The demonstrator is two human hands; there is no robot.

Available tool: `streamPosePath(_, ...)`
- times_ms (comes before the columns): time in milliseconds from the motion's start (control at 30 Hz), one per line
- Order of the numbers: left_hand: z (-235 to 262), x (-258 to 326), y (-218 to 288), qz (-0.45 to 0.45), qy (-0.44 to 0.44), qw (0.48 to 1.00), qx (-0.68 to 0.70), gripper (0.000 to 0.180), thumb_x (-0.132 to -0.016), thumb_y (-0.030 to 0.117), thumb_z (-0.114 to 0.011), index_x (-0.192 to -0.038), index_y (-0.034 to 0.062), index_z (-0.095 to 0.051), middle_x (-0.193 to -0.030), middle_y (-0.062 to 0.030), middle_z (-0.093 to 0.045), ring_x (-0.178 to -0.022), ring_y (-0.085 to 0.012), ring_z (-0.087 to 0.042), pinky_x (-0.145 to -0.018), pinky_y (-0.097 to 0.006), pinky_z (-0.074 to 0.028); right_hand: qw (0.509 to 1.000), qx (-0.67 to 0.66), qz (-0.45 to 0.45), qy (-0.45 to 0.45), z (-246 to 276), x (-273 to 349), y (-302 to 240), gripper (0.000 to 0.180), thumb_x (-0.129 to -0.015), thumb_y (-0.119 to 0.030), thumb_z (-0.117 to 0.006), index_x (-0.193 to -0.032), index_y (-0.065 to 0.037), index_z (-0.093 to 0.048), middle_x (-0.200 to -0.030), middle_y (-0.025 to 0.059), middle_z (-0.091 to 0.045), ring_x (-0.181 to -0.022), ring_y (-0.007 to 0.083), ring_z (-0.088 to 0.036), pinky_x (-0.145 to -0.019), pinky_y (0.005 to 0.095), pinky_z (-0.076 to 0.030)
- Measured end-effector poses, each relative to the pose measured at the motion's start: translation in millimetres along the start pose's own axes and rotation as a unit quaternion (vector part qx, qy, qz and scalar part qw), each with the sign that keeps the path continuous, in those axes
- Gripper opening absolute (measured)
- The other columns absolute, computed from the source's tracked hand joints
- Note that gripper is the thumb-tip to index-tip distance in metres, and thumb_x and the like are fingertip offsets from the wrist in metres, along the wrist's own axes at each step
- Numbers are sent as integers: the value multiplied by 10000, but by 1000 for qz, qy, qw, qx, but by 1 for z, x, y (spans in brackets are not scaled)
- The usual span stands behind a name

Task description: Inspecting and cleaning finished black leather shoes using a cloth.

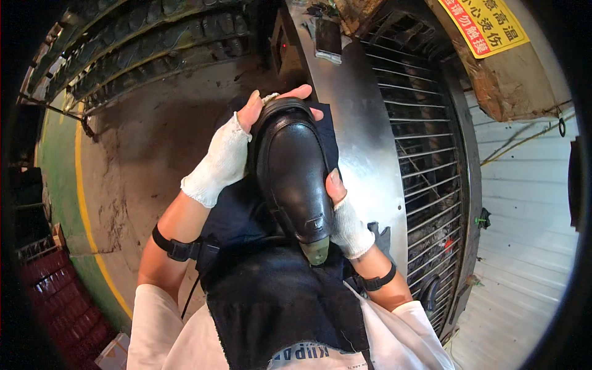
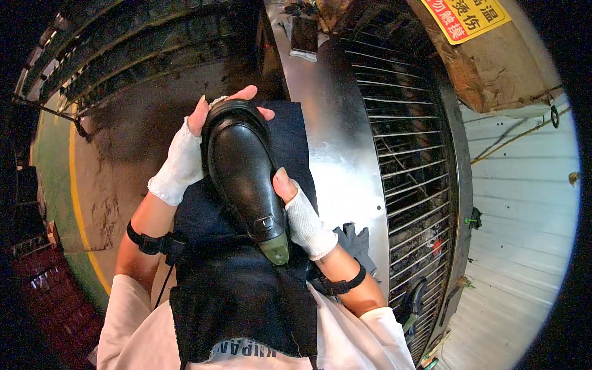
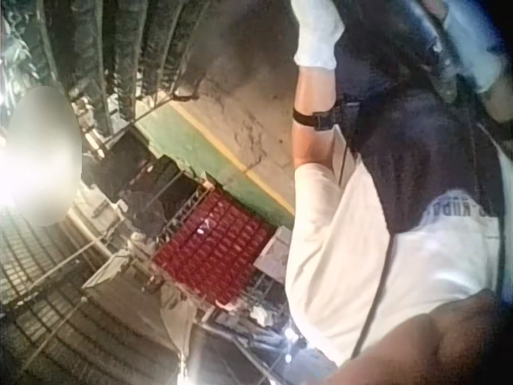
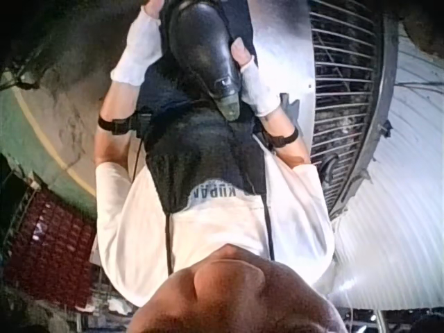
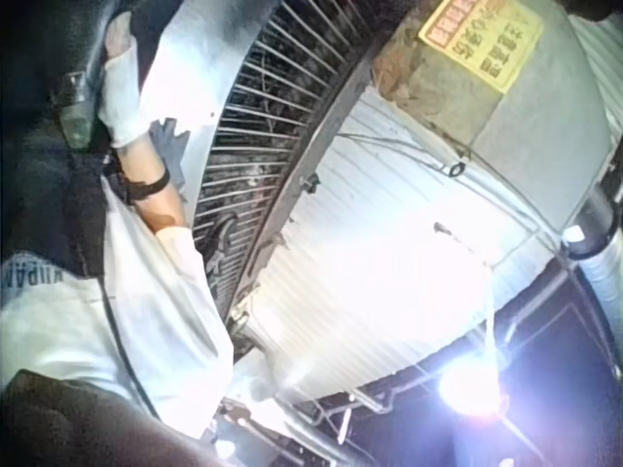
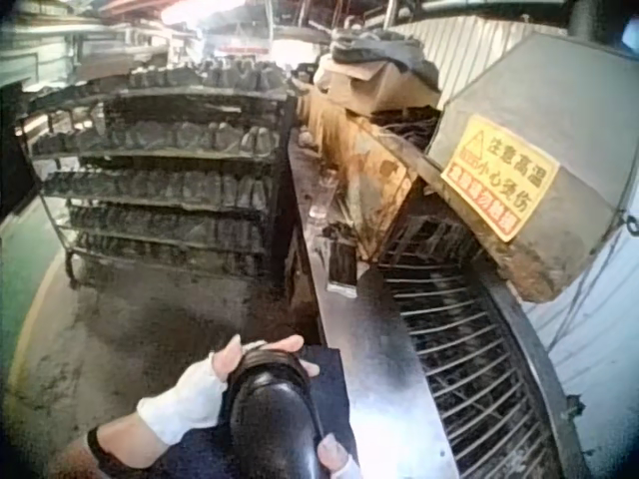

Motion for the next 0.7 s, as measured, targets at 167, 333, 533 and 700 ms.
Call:
streamPosePath(167,-7,2,1,3,-14,1000,-22,896,-1079,720,-347,-1666,43,-339,-1497,-263,-595,-1276,-310,-669,-1087,-442,-563,1000,13,17,-8,-2,3,-6,766,-1030,-694,-568,-1312,10,-681,-1165,129,-775,-990,194,-776,-865,309,-633)
streamPosePath(333,-9,10,0,7,-10,1000,-19,905,-1075,726,-345,-1658,34,-353,-1508,-257,-588,-1289,-309,-661,-1130,-440,-528,999,22,15,-23,-1,0,-2,763,-1025,-689,-584,-1286,20,-692,-1145,129,-779,-974,196,-777,-854,306,-630)
streamPosePath(533,-2,21,6,-56,-43,994,-85,903,-1019,631,-627,-1605,-23,-414,-1509,-233,-595,-1351,-287,-623,-1171,-431,-491,999,25,23,-15,1,-1,-5,756,-996,-690,-634,-1174,39,-731,-1031,110,-786,-901,172,-765,-792,283,-604)
streamPosePath(700,-4,52,35,-43,64,968,-239,1285,-628,336,-1060,-1656,43,-348,-1489,-86,-581,-1389,-197,-555,-1197,-361,-411,988,134,62,-39,-15,-11,-9,686,-1006,-660,-653,-942,15,-758,-819,27,-719,-738,94,-638,-651,280,-501)
Point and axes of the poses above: each hand's wrist, its own x-axis away from the middle knuckle, its own z-axis out of the back of the hand, y = z × x, the point moved 5 cm from there along -x, towards the middle knuckle
